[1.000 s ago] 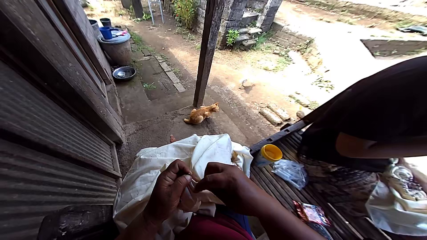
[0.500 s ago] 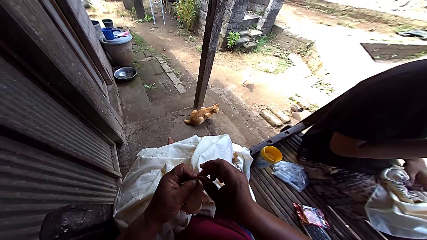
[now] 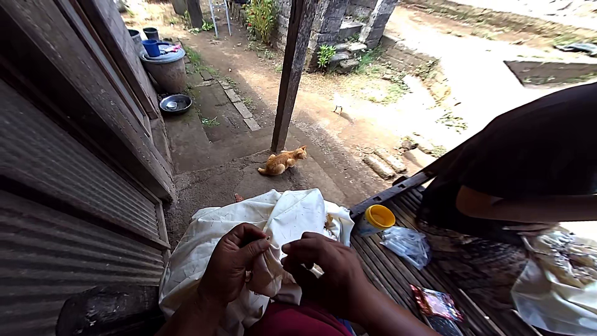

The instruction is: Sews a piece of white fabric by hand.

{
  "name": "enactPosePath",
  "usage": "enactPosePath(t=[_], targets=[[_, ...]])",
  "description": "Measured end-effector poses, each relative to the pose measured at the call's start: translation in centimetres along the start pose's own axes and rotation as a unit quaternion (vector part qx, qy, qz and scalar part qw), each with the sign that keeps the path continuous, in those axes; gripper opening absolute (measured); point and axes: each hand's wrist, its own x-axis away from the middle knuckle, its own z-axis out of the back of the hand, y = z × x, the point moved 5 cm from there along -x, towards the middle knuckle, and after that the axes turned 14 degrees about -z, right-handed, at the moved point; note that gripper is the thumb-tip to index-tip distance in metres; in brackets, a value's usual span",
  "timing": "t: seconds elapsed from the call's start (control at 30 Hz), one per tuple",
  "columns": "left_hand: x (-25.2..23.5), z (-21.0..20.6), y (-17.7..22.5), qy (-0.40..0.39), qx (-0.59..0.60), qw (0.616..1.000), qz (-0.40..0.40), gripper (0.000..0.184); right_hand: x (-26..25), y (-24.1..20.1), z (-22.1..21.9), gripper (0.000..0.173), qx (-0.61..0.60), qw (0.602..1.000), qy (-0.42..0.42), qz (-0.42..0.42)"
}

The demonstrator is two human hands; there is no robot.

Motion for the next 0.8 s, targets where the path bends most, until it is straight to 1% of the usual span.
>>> enactPosePath(t=[0.07, 0.17, 0.2, 0.27, 0.3, 0.33, 0.4, 0.43, 0.47, 0.5, 0.53, 0.6, 0.67, 0.73, 0.8], targets=[[0.1, -0.2, 0.1, -0.018, -0.011, 1.0, 0.0, 0.016, 0.0, 0.0, 0.3, 0.021, -0.035, 0.999, -0.012, -0.019], [0.2, -0.7, 0.2, -0.097, -0.055, 0.993, -0.03, 0.011, -0.3, 0.8, 0.5, 0.024, -0.001, 0.999, -0.002, -0.048], [0.2, -0.8, 0.4, -0.12, -0.065, 0.99, -0.042, 0.009, -0.4, 0.9, 0.7, 0.023, -0.02, 0.998, -0.012, -0.058], [-0.1, -0.7, 0.8, -0.144, -0.096, 0.982, -0.075, 0.007, -0.4, 0.9, 1.2, 0.015, -0.127, 0.988, -0.058, -0.066], [-0.2, -0.7, 1.2, -0.155, -0.114, 0.977, -0.093, 0.006, -0.5, 0.6, 1.5, 0.006, -0.143, 0.986, -0.071, -0.051], [-0.2, -0.8, 1.6, -0.162, -0.129, 0.972, -0.112, 0.006, -0.5, 0.3, 1.7, 0.005, -0.122, 0.989, -0.072, -0.032], [-0.4, -0.9, 2.4, -0.169, -0.156, 0.962, -0.147, 0.005, -0.7, -0.1, 2.0, 0.018, -0.001, 0.998, -0.056, -0.014], [-0.5, -0.9, 2.8, -0.169, -0.164, 0.959, -0.16, 0.005, -0.7, -0.1, 2.1, 0.02, 0.063, 0.997, -0.049, -0.017], [-0.5, -1.0, 3.1, -0.168, -0.168, 0.956, -0.17, 0.006, -0.7, -0.1, 2.0, 0.018, 0.106, 0.993, -0.044, -0.028], [-0.5, -1.1, 3.4, -0.169, -0.169, 0.955, -0.176, 0.006, -0.7, -0.1, 1.8, 0.013, 0.131, 0.99, -0.043, -0.04], [-0.5, -1.2, 3.6, -0.172, -0.17, 0.954, -0.18, 0.007, -0.6, -0.1, 1.5, 0.009, 0.143, 0.987, -0.045, -0.051], [-0.4, -1.4, 3.9, -0.18, -0.173, 0.951, -0.184, 0.007, -0.4, -0.1, 0.9, 0.014, 0.152, 0.985, -0.052, -0.059], [-0.4, -1.5, 4.0, -0.188, -0.194, 0.945, -0.186, 0.006, -0.3, -0.1, 0.6, 0.007, 0.164, 0.984, -0.035, -0.053], [-0.4, -1.5, 4.2, -0.203, -0.251, 0.926, -0.194, 0.005, -0.4, -0.1, 1.0, 0.009, 0.184, 0.982, -0.013, -0.049], [-0.3, -1.7, 4.3, -0.225, -0.331, 0.895, -0.197, 0.014, -0.4, -0.1, 1.5, 0.011, 0.201, 0.978, -0.01, -0.047]])
